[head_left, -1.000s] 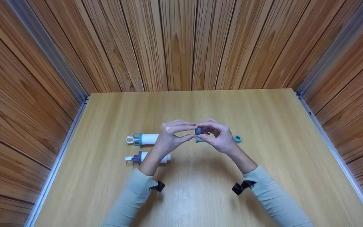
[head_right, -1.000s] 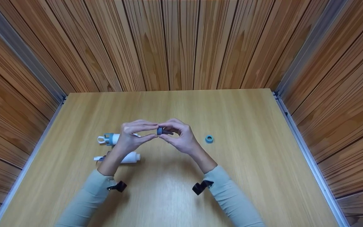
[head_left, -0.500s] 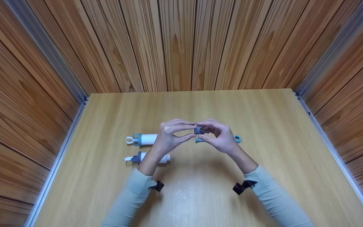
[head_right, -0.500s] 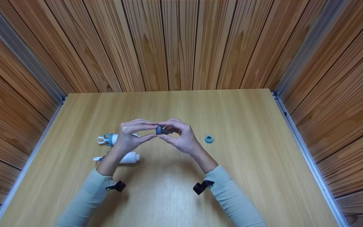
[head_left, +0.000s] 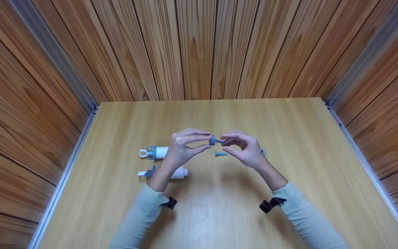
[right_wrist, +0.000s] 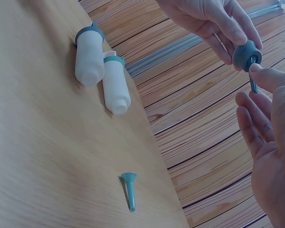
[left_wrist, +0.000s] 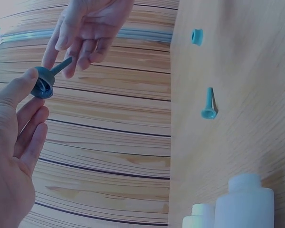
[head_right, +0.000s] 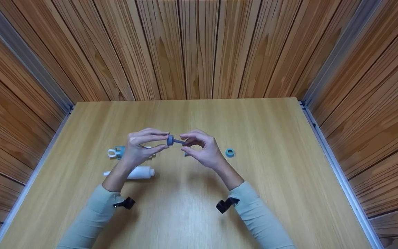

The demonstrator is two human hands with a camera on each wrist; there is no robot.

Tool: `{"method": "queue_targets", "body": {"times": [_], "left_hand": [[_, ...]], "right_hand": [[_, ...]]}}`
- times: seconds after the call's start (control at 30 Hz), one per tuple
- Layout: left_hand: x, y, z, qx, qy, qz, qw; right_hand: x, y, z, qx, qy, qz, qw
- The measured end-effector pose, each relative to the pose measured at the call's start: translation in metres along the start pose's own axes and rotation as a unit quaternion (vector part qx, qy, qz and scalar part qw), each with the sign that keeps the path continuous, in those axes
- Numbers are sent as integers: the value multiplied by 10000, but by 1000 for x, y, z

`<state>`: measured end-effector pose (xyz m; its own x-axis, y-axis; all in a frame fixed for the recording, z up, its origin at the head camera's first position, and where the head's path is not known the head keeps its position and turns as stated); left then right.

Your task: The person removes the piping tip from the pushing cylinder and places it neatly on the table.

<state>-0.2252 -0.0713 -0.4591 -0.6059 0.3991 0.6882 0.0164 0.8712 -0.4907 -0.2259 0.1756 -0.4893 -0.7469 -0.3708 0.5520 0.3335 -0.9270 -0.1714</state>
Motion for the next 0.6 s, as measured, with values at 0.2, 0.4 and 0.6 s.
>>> {"method": "queue_targets", "body": {"times": [0.2, 0.4, 0.6], "left_hand": [[0, 1, 0, -154, -27, -46, 9999], [1, 4, 0, -253, 55, -115, 9996], [1, 6, 0, -355, 38, -73, 9993]], "right_hand": [[-2, -1, -2, -36, -29, -75, 10000], [-3, -1, -3, -80, 65, -166, 9998], [-4, -2, -3, -121, 134, -199, 9996]]}}
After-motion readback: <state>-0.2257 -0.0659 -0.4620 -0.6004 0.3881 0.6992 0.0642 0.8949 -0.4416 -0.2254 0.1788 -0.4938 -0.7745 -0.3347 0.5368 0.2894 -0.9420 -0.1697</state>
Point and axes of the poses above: each hand's wrist, its own x-axis towards the middle knuckle, its own y-axis out of the palm, z = x × y, the point moved 3 cm from there along x, towards the middle knuckle, and after that the axes turned 1 degree about z, right-handed, at the moved point
